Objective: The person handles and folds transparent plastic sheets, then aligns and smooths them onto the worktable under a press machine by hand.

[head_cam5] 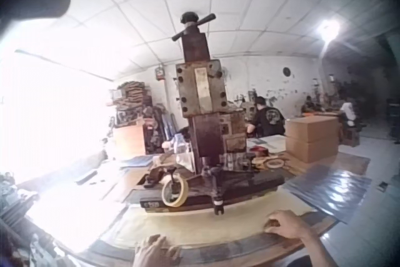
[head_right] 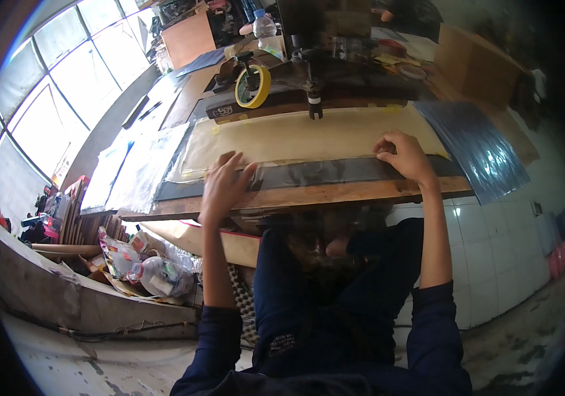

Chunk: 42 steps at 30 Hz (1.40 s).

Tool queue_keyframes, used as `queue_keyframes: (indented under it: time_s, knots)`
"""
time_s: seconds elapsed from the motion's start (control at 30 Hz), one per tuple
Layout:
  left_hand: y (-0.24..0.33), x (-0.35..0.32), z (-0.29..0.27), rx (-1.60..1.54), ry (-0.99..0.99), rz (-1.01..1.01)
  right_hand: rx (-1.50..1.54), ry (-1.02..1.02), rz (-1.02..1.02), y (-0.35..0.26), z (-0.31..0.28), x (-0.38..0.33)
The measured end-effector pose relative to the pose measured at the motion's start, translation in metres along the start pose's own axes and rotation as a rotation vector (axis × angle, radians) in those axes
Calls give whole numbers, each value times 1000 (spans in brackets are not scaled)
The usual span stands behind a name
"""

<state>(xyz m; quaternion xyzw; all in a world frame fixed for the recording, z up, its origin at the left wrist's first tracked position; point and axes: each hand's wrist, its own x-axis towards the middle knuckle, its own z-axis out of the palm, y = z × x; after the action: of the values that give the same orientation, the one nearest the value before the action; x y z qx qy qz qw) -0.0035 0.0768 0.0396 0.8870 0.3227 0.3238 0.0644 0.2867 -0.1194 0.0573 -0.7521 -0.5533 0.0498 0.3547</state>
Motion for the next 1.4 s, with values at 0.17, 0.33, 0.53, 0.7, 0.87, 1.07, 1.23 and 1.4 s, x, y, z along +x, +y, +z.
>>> queue_keyframes:
  time_s: [0.17, 0.33, 0.53, 0.7, 0.87, 1.07, 1.23, 1.4]
  knots:
    - [15, 22, 19, -150, 25, 59, 472, 72, -4, -10, -14, 0]
    - [22, 36, -9, -1235, 16, -169, 715, 288, -89, -43, -47, 5]
    - [61, 34, -80, -1202, 219, -128, 699, 434, -176, -83, -85, -9]
    - [74, 19, -106, -1144, 296, -22, 686, 458, -205, -92, -100, -21]
    - [82, 7, -122, -1187, 302, 48, 721, 477, -222, -95, -103, -30]
    - [88, 3, -126, -1252, 264, 133, 774, 502, -213, -88, -105, -33]
    - [87, 3, -133, -1073, 216, 39, 799, 510, -220, -82, -110, -35]
    - [74, 18, -126, -873, 240, 99, 748, 463, -167, -79, -113, -31]
